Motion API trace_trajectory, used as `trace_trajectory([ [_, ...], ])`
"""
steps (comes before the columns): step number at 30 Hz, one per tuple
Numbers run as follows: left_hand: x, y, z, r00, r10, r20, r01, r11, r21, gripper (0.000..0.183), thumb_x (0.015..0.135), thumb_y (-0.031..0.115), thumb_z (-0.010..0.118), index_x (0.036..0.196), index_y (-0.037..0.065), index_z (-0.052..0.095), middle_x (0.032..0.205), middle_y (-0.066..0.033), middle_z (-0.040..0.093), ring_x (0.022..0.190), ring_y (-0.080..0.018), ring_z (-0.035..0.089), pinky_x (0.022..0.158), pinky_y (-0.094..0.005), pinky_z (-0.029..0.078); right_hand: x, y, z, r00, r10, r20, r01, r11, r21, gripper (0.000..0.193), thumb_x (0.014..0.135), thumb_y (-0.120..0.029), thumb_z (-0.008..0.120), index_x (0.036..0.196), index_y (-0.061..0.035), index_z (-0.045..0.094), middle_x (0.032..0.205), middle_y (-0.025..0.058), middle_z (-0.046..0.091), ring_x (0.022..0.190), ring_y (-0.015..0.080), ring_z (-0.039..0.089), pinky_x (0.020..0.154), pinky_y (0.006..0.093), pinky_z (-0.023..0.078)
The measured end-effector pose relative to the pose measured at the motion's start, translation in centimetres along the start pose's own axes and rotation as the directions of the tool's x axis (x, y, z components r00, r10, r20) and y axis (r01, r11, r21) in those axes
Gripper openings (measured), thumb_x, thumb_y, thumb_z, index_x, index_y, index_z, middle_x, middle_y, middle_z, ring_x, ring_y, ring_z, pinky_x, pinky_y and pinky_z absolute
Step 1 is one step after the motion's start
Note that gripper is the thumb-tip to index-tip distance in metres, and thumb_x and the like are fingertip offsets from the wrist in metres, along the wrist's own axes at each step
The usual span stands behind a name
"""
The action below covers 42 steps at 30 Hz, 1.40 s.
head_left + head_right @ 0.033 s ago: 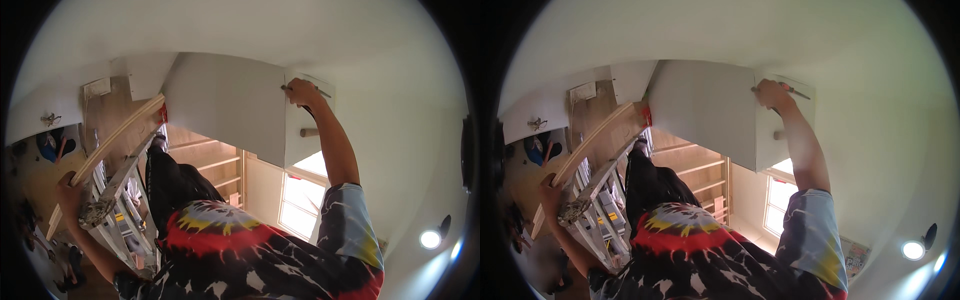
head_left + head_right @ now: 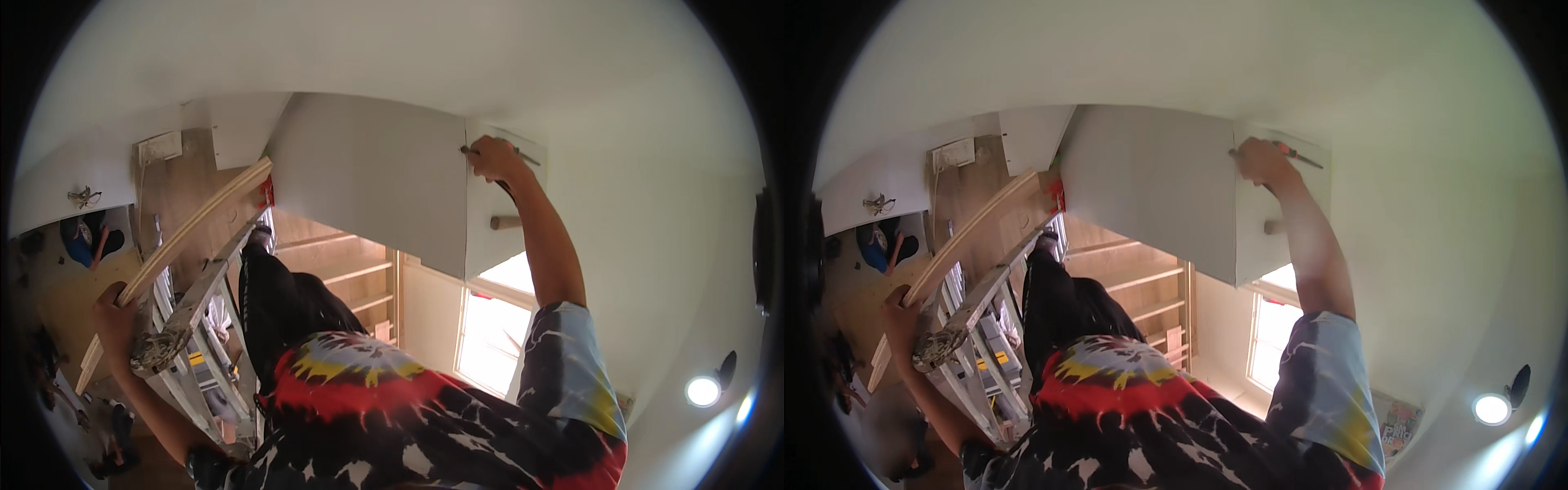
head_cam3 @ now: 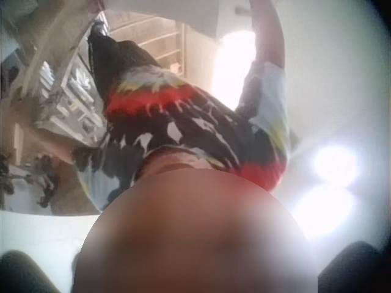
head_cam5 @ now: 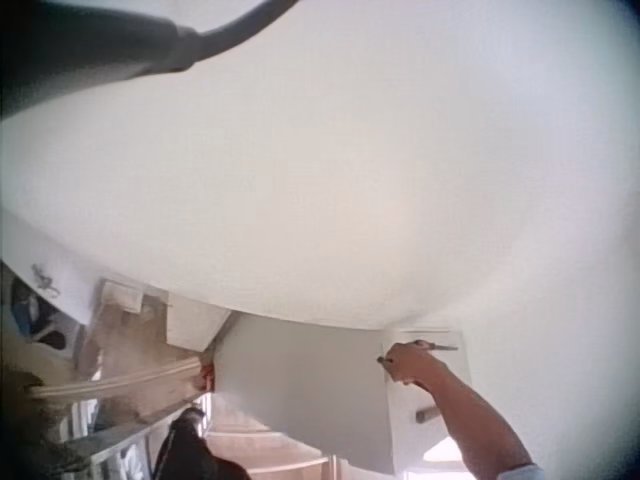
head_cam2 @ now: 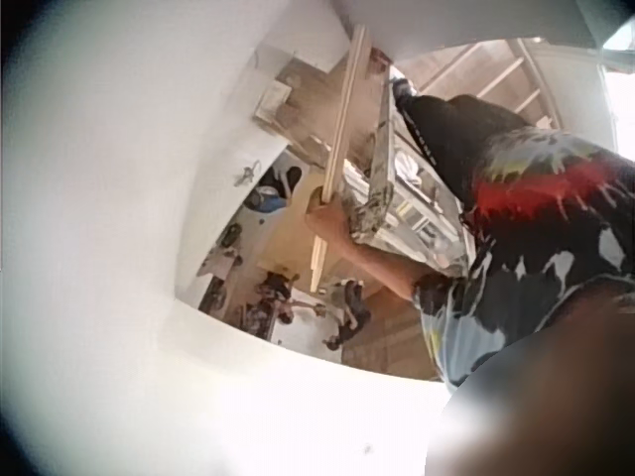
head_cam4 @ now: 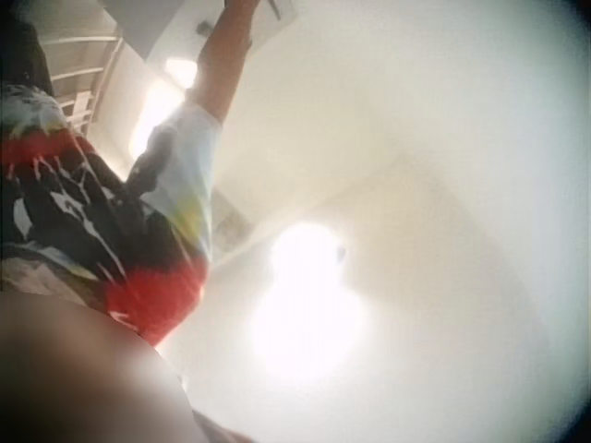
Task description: The person is installing a white cabinet on a wall. They use a utility knife to score the cabinet's edge, then a hammer to tap it into place. The person adjusts the cabinet's position and secures it to the wall.
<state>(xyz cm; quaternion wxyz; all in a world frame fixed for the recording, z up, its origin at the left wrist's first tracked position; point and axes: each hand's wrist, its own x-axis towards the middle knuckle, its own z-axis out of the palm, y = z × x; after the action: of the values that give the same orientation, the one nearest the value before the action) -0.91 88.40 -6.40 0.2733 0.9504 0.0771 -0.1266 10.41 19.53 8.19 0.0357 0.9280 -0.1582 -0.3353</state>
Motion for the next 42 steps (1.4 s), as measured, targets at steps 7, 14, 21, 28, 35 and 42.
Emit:
trace_trajectory([
  [7,0.4,0.2,0.4,0.993,-0.109,0.051,0.109,0.994,-0.003,0.027,0.079,0.008,0.069,0.103,-0.003,0.071,0.091,-0.0224,0.071,0.086,-0.0358,0.071,0.080,-0.0397,0.052,-0.1,0.5,-0.4,0.999,-0.036,0.002,0.036,0.999,-0.004,0.019,0.088,-0.007,0.055,0.080,0.0067,0.066,0.062,0.0177,0.065,0.052,0.0257,0.068,0.050,0.0361,0.054],
  [14,0.3,-0.1,0.3,1.000,-0.019,0.006,0.019,0.999,-0.044,0.025,0.080,0.008,0.068,0.102,-0.003,0.070,0.087,-0.0226,0.070,0.083,-0.0355,0.071,0.077,-0.0403,0.052,-0.5,-0.4,-0.2,0.968,0.124,0.218,-0.112,0.991,-0.070,0.024,0.090,-0.013,0.057,0.086,0.0077,0.068,0.071,0.0144,0.070,0.054,0.0223,0.067,0.052,0.0352,0.052],
  [21,0.3,1.1,0.1,0.997,-0.054,0.049,0.059,0.993,-0.107,0.023,0.079,0.006,0.068,0.100,-0.004,0.069,0.086,-0.0234,0.068,0.081,-0.0342,0.070,0.075,-0.0398,0.051,-1.9,1.0,0.8,0.861,-0.155,-0.484,0.190,0.982,0.025,0.033,0.089,-0.032,0.072,0.083,-0.0011,0.063,0.076,0.0158,0.068,0.070,0.0361,0.066,0.065,0.0445,0.053],
  [28,0.4,0.8,0.0,0.993,-0.056,0.104,0.065,0.995,-0.082,0.027,0.081,0.007,0.069,0.105,-0.006,0.068,0.088,-0.0213,0.069,0.080,-0.0280,0.068,0.079,-0.0381,0.051,3.6,0.7,5.6,0.678,-0.146,-0.720,0.110,0.989,-0.096,0.030,0.092,-0.029,0.070,0.090,-0.0001,0.064,0.088,0.0188,0.068,0.083,0.0404,0.068,0.069,0.0503,0.052],
  [35,0.7,-0.7,0.7,0.989,-0.022,0.148,0.032,0.997,-0.063,0.034,0.083,0.008,0.070,0.113,-0.006,0.067,0.096,-0.0207,0.071,0.086,-0.0267,0.068,0.083,-0.0370,0.051,-0.7,2.7,5.9,0.764,-0.084,-0.640,0.144,0.989,0.042,0.033,0.090,-0.028,0.075,0.083,0.0021,0.062,0.081,0.0189,0.067,0.073,0.0381,0.065,0.066,0.0447,0.052],
  [42,0.9,-0.5,-0.3,0.982,-0.071,0.177,0.074,0.997,-0.008,0.036,0.080,0.010,0.070,0.112,-0.008,0.068,0.095,-0.0204,0.073,0.084,-0.0244,0.068,0.079,-0.0373,0.052,-1.8,2.3,7.2,0.760,0.011,-0.650,0.149,0.971,0.190,0.030,0.092,-0.027,0.069,0.084,0.0012,0.065,0.080,0.0229,0.066,0.071,0.0417,0.065,0.067,0.0475,0.051],
])
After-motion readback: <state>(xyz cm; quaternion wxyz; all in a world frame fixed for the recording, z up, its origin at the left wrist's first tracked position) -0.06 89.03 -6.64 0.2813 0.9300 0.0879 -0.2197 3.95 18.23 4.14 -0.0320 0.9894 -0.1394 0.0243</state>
